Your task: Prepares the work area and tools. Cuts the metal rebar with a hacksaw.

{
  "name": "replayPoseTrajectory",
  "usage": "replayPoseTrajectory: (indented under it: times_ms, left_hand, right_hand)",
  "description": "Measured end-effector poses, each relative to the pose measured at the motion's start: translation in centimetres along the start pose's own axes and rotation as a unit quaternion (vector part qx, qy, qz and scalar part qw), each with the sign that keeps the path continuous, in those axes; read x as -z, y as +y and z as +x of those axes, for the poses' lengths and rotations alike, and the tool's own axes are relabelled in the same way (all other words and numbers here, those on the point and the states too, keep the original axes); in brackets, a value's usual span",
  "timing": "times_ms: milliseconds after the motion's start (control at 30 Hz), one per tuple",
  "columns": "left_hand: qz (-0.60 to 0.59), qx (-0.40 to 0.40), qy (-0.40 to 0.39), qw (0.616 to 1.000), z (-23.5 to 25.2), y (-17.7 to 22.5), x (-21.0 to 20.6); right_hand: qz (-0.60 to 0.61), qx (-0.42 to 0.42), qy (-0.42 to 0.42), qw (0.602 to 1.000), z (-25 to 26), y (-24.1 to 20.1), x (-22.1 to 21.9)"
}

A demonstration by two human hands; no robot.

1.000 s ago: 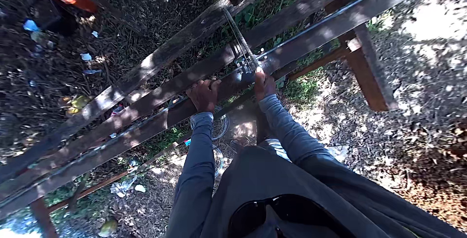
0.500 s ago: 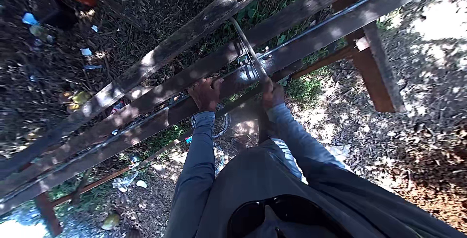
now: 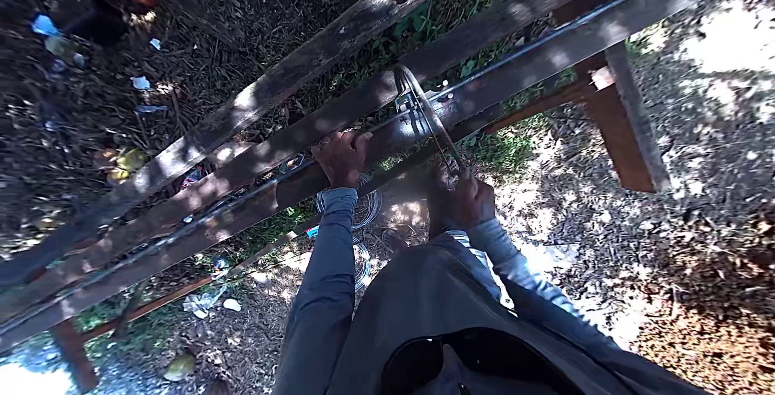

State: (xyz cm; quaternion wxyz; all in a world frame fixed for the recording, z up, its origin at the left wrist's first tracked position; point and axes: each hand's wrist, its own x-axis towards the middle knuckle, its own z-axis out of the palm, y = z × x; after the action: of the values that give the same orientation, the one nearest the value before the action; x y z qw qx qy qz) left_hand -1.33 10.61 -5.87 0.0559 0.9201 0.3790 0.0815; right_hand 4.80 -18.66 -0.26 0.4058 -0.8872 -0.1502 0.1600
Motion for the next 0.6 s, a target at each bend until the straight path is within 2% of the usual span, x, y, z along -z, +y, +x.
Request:
replayPoseTrajectory:
  times_ms: [100, 167, 267, 400, 467, 533, 600]
  left_hand:
    - [0.005, 0.001, -0.001, 1.000, -0.3, -0.1, 0.0]
    - [0.010, 0.001, 0.000, 1.000, -0.3, -0.1, 0.2]
    - [0.001, -0.003, 0.014, 1.000, -0.4, 0.0, 0.2]
    - [-0.010, 0.001, 0.013, 1.000, -0.5, 0.0, 0.1]
    - [-0.012, 0.002, 0.004, 1.000, -0.5, 0.0, 0.1]
    - [-0.013, 0.007, -0.001, 1.000, -0.3, 0.1, 0.3]
    - [-0.009, 0.007, -0.006, 1.000, -0.2, 0.1, 0.2]
  right_hand:
    - [-0.007, -0.003, -0.002, 1.000, 8.4, -3.4, -3.7]
    - [0.021, 0.012, 0.016, 1.000, 10.7, -4.2, -4.6]
    - [0.035, 0.032, 0.014, 0.999, 7.3, -2.7, -3.5]
    - [0.084, 0.006, 0.001, 0.996, -2.2, 4.7, -1.2]
    - [0.086, 0.004, 0.010, 0.996, -4.9, 5.4, 0.2]
    - [0.057, 0.000, 0.008, 0.998, -3.7, 3.2, 0.7]
    - [0.009, -0.001, 0.009, 1.000, 0.9, 0.1, -1.0]
